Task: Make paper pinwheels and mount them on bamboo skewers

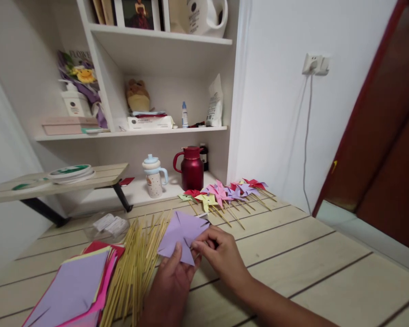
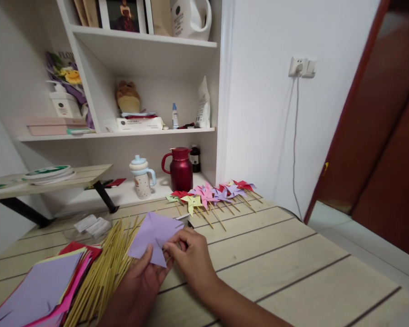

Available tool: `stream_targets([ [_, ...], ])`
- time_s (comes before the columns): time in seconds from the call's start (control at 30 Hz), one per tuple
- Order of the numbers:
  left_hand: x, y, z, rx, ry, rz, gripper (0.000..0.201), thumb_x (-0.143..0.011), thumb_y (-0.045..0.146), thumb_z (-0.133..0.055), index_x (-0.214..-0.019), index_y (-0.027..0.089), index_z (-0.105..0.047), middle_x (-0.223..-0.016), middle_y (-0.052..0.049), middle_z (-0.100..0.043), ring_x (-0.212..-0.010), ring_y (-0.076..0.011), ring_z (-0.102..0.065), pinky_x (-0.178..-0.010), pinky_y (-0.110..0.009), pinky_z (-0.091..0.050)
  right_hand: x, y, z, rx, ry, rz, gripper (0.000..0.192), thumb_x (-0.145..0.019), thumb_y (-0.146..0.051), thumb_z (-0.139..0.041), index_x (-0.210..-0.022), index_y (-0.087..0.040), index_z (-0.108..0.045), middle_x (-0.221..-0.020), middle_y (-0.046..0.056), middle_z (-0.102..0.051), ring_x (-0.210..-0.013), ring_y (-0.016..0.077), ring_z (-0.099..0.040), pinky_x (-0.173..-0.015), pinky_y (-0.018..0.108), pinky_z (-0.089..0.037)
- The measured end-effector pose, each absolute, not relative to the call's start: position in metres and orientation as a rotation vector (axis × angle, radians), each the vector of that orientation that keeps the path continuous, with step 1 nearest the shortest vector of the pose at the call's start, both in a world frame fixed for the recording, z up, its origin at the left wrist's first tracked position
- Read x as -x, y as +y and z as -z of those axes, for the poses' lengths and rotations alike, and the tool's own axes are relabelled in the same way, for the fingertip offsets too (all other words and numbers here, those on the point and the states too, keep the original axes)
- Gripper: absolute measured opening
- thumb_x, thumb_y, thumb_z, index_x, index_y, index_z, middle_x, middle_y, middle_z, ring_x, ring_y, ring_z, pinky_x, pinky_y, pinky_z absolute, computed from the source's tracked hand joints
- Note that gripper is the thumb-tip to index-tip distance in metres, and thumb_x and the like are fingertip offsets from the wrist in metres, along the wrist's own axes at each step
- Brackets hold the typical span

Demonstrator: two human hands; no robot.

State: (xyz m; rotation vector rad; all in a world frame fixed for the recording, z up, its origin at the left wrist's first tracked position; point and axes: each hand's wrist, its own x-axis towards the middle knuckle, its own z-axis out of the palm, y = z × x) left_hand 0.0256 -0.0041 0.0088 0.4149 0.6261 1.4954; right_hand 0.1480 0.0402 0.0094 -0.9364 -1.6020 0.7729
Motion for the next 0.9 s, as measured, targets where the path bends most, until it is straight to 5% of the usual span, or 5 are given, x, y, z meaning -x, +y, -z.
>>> stream_targets([
  [0.27, -0.024, -0.005, -0.010, -0.465, 0.704, -1.481, 0.028, -0.087, 0.015, -0.062, -0.115, 0.018, -0.064, -0.105, -0.006, -0.076, -0.088, -0.0143, -0.071, -0.096, -0.036, -0.053, -0.150, 0.039, -0.009, 0.923, -1.610, -0.852, 0.015, -0.080, -0.023, -0.068, -0.067, -0.016, -0.071, -0.059, -0.001, -0.064, -0.053, 0.0114, -0.047, -0.052, 0.023, -0.037],
  [0.9, -0.022, -0.003, 0.000, -0.503, 0.657, -1.481, 0.028, -0.083, 0.021, -0.069, -0.111, 0.020, -0.065, -0.106, -0.005, -0.074, -0.091, -0.0158, -0.069, -0.086, -0.033, -0.054, -0.153, 0.043, -0.006, 0.933, -1.665, -0.799, 0.017, -0.079, -0.027, -0.068, -0.065, -0.018, -0.071, -0.055, -0.002, -0.059, -0.053, 0.0123, -0.045, -0.052, 0.024, -0.035],
])
